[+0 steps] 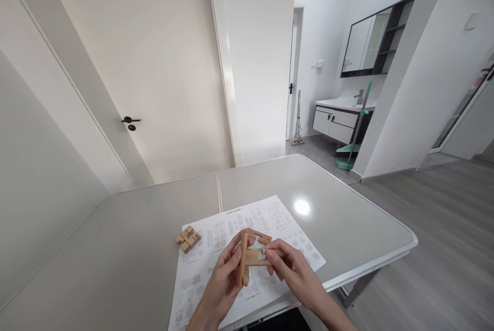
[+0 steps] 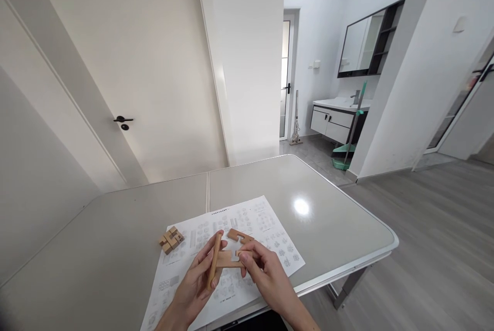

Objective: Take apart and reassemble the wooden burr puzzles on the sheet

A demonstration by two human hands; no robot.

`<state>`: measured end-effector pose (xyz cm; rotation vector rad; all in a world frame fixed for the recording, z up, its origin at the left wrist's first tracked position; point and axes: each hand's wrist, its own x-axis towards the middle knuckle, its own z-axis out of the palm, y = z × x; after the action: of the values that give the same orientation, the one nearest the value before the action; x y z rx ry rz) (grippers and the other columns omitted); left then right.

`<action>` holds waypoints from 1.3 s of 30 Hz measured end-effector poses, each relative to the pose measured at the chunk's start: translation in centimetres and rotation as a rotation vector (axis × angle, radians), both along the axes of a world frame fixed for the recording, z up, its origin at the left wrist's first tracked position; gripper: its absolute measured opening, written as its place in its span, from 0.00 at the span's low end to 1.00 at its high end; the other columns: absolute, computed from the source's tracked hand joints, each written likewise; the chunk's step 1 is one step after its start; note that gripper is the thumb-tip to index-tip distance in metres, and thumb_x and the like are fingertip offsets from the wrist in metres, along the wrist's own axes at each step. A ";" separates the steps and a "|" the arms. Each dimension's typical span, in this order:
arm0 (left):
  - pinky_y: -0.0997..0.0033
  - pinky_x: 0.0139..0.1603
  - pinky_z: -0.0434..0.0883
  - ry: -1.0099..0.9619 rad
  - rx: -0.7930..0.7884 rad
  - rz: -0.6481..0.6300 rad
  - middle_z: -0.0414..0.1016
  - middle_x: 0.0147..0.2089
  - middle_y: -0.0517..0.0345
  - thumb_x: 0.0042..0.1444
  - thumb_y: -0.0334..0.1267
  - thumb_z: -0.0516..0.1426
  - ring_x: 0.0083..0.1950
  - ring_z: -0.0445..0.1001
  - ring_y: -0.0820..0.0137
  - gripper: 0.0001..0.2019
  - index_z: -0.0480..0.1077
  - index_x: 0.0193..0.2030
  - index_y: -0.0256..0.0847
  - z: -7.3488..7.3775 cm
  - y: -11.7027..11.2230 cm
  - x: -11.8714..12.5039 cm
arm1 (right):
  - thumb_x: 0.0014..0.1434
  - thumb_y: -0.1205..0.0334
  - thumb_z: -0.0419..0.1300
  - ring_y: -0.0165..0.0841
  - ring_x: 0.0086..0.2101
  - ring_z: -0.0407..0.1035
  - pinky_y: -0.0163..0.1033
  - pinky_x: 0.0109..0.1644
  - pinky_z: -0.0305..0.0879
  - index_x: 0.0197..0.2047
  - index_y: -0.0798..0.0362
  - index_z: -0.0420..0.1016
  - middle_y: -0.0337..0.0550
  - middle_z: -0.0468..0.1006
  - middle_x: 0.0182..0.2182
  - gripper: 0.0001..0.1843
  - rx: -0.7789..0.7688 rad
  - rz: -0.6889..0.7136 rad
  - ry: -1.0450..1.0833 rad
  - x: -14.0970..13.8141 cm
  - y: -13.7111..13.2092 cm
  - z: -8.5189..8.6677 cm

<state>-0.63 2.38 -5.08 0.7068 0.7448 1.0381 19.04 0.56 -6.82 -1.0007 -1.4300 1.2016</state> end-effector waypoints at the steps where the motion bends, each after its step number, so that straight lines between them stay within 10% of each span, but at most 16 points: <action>1: 0.81 0.19 0.65 -0.012 0.003 0.006 0.78 0.58 0.52 0.57 0.42 0.69 0.21 0.67 0.85 0.23 0.77 0.60 0.51 -0.2 0.0 0.0 | 0.69 0.40 0.55 0.31 0.26 0.61 0.36 0.31 0.55 0.42 0.50 0.74 0.37 0.74 0.25 0.22 0.009 -0.015 -0.010 -0.1 -0.1 -0.1; 7: 0.83 0.16 0.57 -0.017 0.051 0.151 0.72 0.66 0.52 0.57 0.45 0.68 0.23 0.65 0.86 0.22 0.76 0.60 0.53 0.6 0.6 -1.5 | 0.69 0.38 0.54 0.30 0.24 0.60 0.36 0.29 0.55 0.43 0.50 0.74 0.36 0.72 0.25 0.23 -0.004 -0.116 0.015 0.8 0.3 -1.5; 16: 0.71 0.27 0.67 0.812 0.397 0.067 0.84 0.38 0.50 0.60 0.57 0.61 0.27 0.76 0.67 0.22 0.78 0.47 0.39 1.2 2.2 -1.7 | 0.69 0.37 0.49 0.37 0.28 0.72 0.39 0.34 0.65 0.41 0.49 0.74 0.43 0.81 0.30 0.25 0.066 -0.351 -0.329 3.2 4.1 -4.0; 21: 0.68 0.42 0.73 1.113 0.659 -0.053 0.85 0.43 0.57 0.65 0.52 0.57 0.43 0.81 0.60 0.14 0.79 0.43 0.47 -0.2 3.3 -0.7 | 0.69 0.41 0.48 0.39 0.30 0.76 0.39 0.36 0.66 0.39 0.48 0.74 0.42 0.84 0.31 0.22 0.096 -0.448 -0.445 2.5 6.6 -5.0; 39: 0.62 0.50 0.69 1.382 1.127 -0.278 0.79 0.43 0.58 0.65 0.42 0.61 0.47 0.74 0.62 0.05 0.78 0.40 0.47 -1.7 6.5 -0.4 | 0.72 0.56 0.51 0.43 0.41 0.72 0.43 0.46 0.65 0.41 0.48 0.78 0.46 0.80 0.37 0.15 0.261 -0.385 -0.662 1.2 7.8 -6.5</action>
<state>-0.99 8.90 -6.82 2.5514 1.1089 0.5053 20.22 8.37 -13.29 -1.4790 -1.7272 0.3929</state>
